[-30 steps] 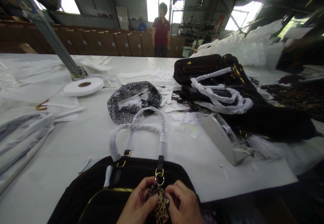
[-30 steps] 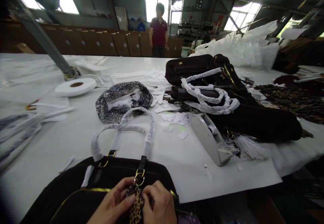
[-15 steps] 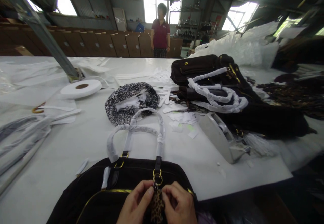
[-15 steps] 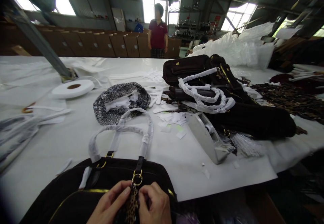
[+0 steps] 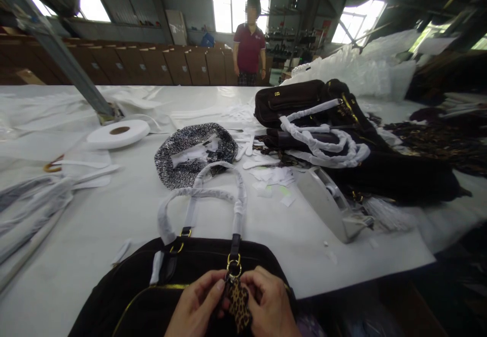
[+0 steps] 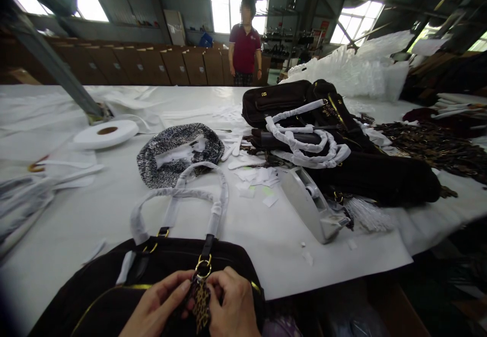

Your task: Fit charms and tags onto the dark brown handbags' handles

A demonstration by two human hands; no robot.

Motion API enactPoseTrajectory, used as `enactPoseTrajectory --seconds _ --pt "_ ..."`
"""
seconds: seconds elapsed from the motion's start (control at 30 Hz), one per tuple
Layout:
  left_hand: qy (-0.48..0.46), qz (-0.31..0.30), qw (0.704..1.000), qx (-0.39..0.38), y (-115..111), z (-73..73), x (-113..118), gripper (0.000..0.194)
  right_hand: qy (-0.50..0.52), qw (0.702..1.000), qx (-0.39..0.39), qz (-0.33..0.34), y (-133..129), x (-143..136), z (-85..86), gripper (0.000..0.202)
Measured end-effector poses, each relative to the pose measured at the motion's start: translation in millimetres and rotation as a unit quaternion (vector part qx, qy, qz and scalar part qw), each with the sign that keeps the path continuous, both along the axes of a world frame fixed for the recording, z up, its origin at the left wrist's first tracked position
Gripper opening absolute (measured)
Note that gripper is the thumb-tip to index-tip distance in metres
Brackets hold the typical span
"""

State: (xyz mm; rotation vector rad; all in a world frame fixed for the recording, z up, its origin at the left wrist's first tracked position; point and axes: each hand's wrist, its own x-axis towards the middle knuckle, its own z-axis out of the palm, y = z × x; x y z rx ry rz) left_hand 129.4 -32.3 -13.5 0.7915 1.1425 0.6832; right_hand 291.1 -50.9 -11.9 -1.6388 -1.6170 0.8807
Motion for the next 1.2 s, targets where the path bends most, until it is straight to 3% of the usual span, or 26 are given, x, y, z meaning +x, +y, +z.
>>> enactPoseTrajectory --seconds 0.17,0.43,0.6,0.87,1.0,1.2 --pt "0.039 -0.021 0.999 0.028 2 5.9 -2 0.038 -0.018 0.999 0.003 0.028 8 4 9.9 0.018" --pt "0.095 -0.009 0.992 0.078 5 17.9 0 0.030 -0.052 0.998 0.015 0.043 9 5 10.6 0.017" --pt "0.131 -0.035 0.986 0.102 6 23.9 1 0.026 -0.065 0.997 0.021 0.038 10 -1 15.5 0.018" --pt "0.160 -0.088 0.976 0.119 10 27.6 0 0.026 -0.025 0.999 0.047 0.010 9 -6 1.3 0.016" --pt "0.146 -0.101 0.978 0.113 16 24.7 1 0.029 -0.005 0.997 0.073 -0.009 6 -9 -6.1 0.018" --pt "0.080 -0.084 0.991 0.072 19 6.4 -1 0.032 0.008 0.995 0.097 -0.026 5 -14 -14.1 0.019"
